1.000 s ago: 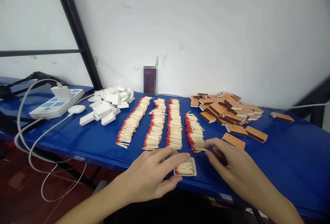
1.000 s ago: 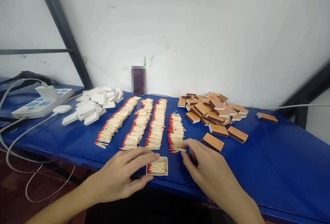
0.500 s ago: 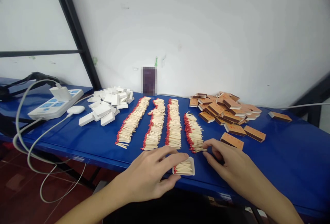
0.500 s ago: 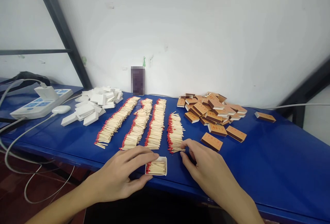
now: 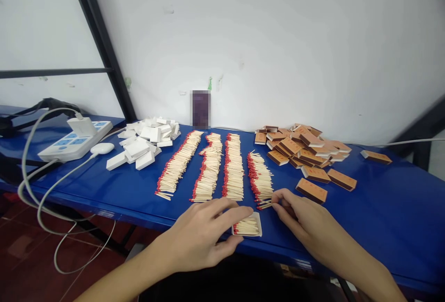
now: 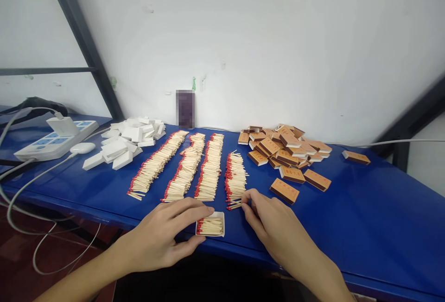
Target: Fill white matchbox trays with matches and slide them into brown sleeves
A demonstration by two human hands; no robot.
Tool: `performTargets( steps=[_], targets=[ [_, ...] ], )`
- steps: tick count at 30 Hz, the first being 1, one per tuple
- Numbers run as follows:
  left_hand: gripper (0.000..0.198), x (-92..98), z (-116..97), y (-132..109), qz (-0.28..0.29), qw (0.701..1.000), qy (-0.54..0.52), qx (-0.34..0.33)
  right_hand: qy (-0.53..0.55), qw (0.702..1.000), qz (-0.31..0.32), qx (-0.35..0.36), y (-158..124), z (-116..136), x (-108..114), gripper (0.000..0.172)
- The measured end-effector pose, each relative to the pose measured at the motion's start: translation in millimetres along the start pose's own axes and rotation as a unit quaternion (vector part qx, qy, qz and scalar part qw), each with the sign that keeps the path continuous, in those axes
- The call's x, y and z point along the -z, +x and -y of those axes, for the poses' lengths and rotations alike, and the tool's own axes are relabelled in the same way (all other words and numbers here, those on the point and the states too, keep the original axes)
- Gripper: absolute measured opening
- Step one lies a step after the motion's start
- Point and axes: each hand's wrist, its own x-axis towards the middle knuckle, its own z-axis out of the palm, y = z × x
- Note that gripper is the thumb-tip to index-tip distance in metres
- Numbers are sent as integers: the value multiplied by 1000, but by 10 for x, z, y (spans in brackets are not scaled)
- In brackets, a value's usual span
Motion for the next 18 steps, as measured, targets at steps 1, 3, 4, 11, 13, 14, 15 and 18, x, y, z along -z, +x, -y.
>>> performTargets(
  steps=[1,3,4,11,13,14,15,18],
  targets=[
    [43,-1,0,1,0,1000,0,0,8,1000,4,-3,1,7,-2,21],
    [43,-3,-2,3,0,1000,0,0,24,1000,8,-4,2,24,4,22],
    [43,-4,-3,3,-1,1000,0,0,29,1000,9,-3,2,35,12,22],
    [45,-5,-13,1,-1,1000,2,10,78,995,8,66,-57,244,42,22],
    [46,-5,-12,0,-3,1000,4,10,73,992,19,102,-73,328,2,18],
    [46,-5,-10,0,-5,1000,4,10,68,991,23,115,-77,358,-19,17],
    [45,-6,-8,1,-7,1000,4,9,63,990,25,121,-78,375,-35,16],
    [45,-9,-2,7,-6,1000,5,7,69,992,26,104,-76,339,-33,14]
  ],
)
